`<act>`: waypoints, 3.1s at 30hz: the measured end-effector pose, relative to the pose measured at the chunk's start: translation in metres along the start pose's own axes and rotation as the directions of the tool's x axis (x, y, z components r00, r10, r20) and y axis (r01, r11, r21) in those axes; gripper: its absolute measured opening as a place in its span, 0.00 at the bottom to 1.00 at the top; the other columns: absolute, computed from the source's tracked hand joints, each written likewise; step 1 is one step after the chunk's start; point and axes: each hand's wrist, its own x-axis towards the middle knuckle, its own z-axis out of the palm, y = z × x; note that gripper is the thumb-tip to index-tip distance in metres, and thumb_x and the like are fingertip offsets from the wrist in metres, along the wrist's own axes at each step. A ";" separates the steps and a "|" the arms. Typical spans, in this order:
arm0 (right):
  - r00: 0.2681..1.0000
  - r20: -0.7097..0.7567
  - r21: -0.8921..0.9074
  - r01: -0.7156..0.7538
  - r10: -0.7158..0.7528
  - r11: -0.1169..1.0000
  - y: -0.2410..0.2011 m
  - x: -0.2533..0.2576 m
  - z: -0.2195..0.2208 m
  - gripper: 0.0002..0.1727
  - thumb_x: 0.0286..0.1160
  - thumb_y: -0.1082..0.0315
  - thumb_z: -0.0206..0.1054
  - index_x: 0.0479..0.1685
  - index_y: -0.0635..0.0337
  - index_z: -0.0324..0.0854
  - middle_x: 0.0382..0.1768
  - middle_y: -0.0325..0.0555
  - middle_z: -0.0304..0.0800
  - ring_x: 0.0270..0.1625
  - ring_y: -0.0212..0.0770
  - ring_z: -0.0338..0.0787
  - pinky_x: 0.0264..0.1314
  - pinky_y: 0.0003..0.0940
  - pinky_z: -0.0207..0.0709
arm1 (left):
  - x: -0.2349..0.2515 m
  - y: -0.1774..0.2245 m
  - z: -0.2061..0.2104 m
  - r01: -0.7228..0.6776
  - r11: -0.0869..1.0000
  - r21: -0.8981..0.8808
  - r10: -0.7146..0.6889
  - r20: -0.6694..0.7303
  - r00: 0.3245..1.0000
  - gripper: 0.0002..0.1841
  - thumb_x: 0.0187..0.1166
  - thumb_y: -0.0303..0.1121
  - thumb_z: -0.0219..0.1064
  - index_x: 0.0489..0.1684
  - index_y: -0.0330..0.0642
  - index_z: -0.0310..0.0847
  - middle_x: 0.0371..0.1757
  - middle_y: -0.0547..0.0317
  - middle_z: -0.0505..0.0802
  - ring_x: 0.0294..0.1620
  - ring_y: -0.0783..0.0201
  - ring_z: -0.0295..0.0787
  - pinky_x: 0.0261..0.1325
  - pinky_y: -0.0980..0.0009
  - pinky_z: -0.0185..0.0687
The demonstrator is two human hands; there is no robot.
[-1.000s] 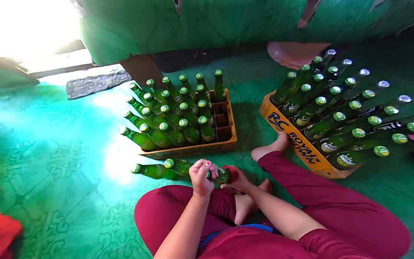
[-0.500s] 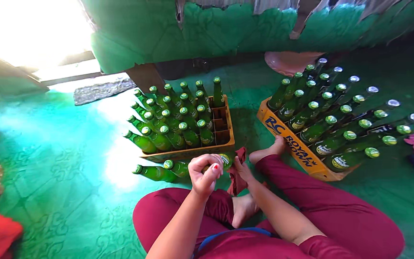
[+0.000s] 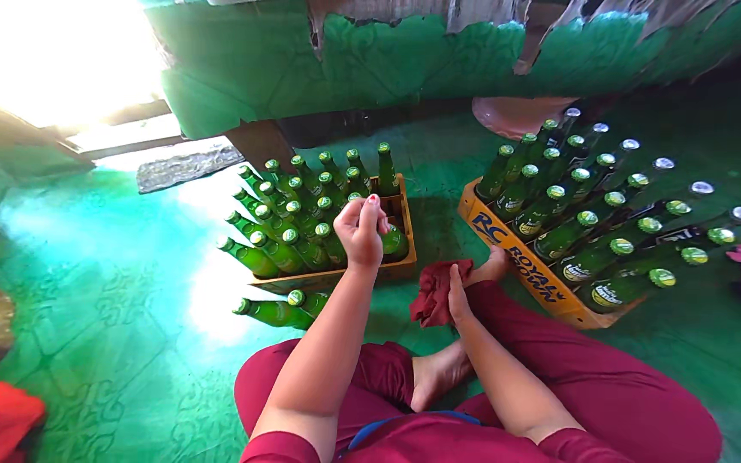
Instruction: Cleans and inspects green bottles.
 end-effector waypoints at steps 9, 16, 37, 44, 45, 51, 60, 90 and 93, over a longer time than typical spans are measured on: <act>0.977 0.118 0.117 0.165 -0.179 0.979 0.011 -0.010 -0.002 0.19 0.79 0.61 0.48 0.56 0.68 0.71 0.39 0.31 0.87 0.45 0.18 0.87 0.56 0.19 0.82 | 0.007 -0.074 -0.004 0.268 0.853 0.448 -0.317 0.037 0.948 0.23 0.92 0.42 0.53 0.44 0.25 0.82 0.31 0.50 0.86 0.31 0.63 0.82 0.44 0.63 0.81; 0.911 0.361 -0.029 0.227 -0.201 0.974 0.000 -0.035 0.020 0.22 0.57 0.68 0.68 0.53 0.65 0.73 0.32 0.30 0.87 0.33 0.21 0.87 0.41 0.22 0.85 | -0.012 -0.004 -0.088 -0.394 0.715 0.578 0.136 0.438 0.889 0.19 0.84 0.31 0.63 0.65 0.26 0.82 0.69 0.34 0.86 0.75 0.46 0.81 0.77 0.54 0.76; 0.613 0.324 0.024 0.756 -0.720 0.654 -0.060 -0.028 0.108 0.15 0.75 0.72 0.68 0.60 0.60 0.81 0.45 0.37 0.95 0.47 0.29 0.94 0.53 0.33 0.91 | -0.086 -0.039 -0.257 0.332 0.683 0.651 0.250 -0.635 0.731 0.28 0.83 0.26 0.56 0.74 0.09 0.56 0.69 0.16 0.74 0.69 0.47 0.76 0.73 0.67 0.70; 0.312 0.038 -0.146 0.942 -0.949 0.304 -0.153 0.016 0.067 0.09 0.83 0.60 0.68 0.57 0.43 0.79 0.45 0.24 0.93 0.46 0.27 0.94 0.51 0.30 0.91 | -0.081 -0.045 -0.255 0.308 0.699 0.645 0.243 -0.620 0.746 0.26 0.85 0.27 0.53 0.73 0.09 0.57 0.69 0.17 0.74 0.68 0.51 0.76 0.72 0.69 0.70; 0.300 0.000 -0.166 0.941 -0.954 0.296 -0.155 0.027 0.068 0.10 0.84 0.61 0.67 0.57 0.48 0.76 0.45 0.26 0.92 0.47 0.27 0.94 0.53 0.30 0.91 | -0.081 -0.046 -0.256 0.306 0.698 0.647 0.248 -0.620 0.744 0.26 0.85 0.27 0.52 0.73 0.09 0.57 0.69 0.18 0.75 0.68 0.51 0.76 0.72 0.70 0.69; 0.228 -0.074 -0.175 0.955 -0.971 0.238 -0.139 0.103 0.085 0.10 0.84 0.69 0.63 0.58 0.58 0.73 0.44 0.29 0.89 0.45 0.26 0.92 0.53 0.31 0.90 | -0.080 -0.051 -0.259 0.310 0.683 0.661 0.237 -0.602 0.763 0.26 0.86 0.27 0.50 0.73 0.08 0.56 0.69 0.15 0.73 0.68 0.49 0.76 0.73 0.68 0.69; 0.527 0.370 -0.218 0.850 -0.765 0.480 -0.076 0.150 0.098 0.18 0.80 0.71 0.66 0.59 0.78 0.79 0.53 0.57 0.90 0.55 0.32 0.90 0.64 0.29 0.83 | -0.077 -0.058 -0.260 0.310 0.674 0.671 0.252 -0.603 0.757 0.24 0.86 0.26 0.49 0.70 0.08 0.58 0.66 0.18 0.75 0.66 0.54 0.77 0.72 0.72 0.69; 0.591 -0.043 -0.032 0.805 -0.805 0.593 -0.171 0.168 0.093 0.12 0.86 0.64 0.60 0.54 0.64 0.72 0.34 0.34 0.88 0.38 0.29 0.91 0.50 0.34 0.90 | -0.081 -0.069 -0.274 0.167 0.763 0.625 0.343 -0.609 0.715 0.21 0.87 0.27 0.47 0.65 0.09 0.57 0.59 0.37 0.76 0.62 0.74 0.76 0.68 0.81 0.69; 0.546 -0.010 0.097 0.834 -0.838 0.543 -0.194 0.110 0.062 0.11 0.89 0.60 0.53 0.40 0.48 0.79 0.27 0.28 0.91 0.31 0.29 0.92 0.40 0.32 0.90 | -0.082 -0.058 -0.266 0.131 0.709 0.693 0.444 -0.584 0.680 0.22 0.85 0.25 0.47 0.64 0.06 0.57 0.61 0.28 0.76 0.66 0.64 0.74 0.71 0.76 0.67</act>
